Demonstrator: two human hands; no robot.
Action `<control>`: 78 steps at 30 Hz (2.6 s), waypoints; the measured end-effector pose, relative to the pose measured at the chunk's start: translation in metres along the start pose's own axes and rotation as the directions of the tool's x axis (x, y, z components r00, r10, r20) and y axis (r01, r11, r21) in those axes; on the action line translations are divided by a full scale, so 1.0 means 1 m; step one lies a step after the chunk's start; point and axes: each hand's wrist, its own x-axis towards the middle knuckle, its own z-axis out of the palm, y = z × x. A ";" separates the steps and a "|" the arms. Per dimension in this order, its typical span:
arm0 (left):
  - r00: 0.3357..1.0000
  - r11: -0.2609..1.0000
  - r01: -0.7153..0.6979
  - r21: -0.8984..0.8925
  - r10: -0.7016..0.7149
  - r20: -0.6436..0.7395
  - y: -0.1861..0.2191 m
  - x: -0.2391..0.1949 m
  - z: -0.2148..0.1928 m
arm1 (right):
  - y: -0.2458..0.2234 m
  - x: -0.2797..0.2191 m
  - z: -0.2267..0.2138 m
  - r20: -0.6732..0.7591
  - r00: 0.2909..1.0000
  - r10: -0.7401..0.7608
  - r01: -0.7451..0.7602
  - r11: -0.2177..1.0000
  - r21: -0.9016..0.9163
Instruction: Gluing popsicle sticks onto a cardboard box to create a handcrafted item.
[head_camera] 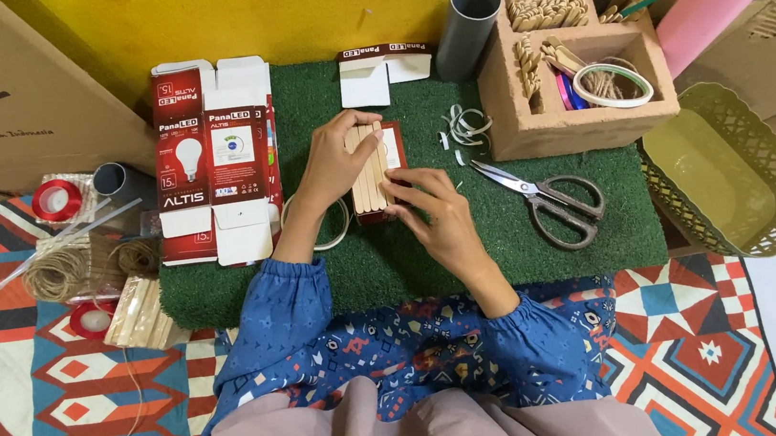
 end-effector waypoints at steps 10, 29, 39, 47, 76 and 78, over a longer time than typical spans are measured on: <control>1.000 1.000 0.004 -0.030 -0.004 0.014 0.004 0.001 0.000 | -0.003 0.000 -0.001 -0.003 1.000 -0.024 0.024 0.998 -0.058; 0.992 0.998 0.068 0.016 -0.069 0.104 -0.009 0.010 -0.008 | -0.010 0.003 -0.009 0.118 0.993 0.002 0.011 0.994 -0.109; 0.987 0.997 0.076 -0.018 -0.073 0.141 -0.004 0.009 -0.012 | 0.002 -0.004 0.005 0.002 0.996 -0.084 0.084 0.986 -0.146; 0.992 0.997 0.069 -0.037 -0.065 0.111 -0.005 0.009 -0.009 | 0.004 -0.003 0.005 -0.013 0.992 -0.122 0.118 0.980 -0.159; 1.000 0.996 -0.020 -0.088 0.018 -0.024 0.013 -0.008 -0.006 | 0.012 -0.022 0.012 -0.008 0.993 0.118 -0.116 0.985 0.124; 0.998 0.995 -0.050 -0.082 0.048 -0.036 0.013 -0.009 -0.006 | 0.019 -0.026 0.015 -0.006 0.995 0.100 -0.099 0.990 0.104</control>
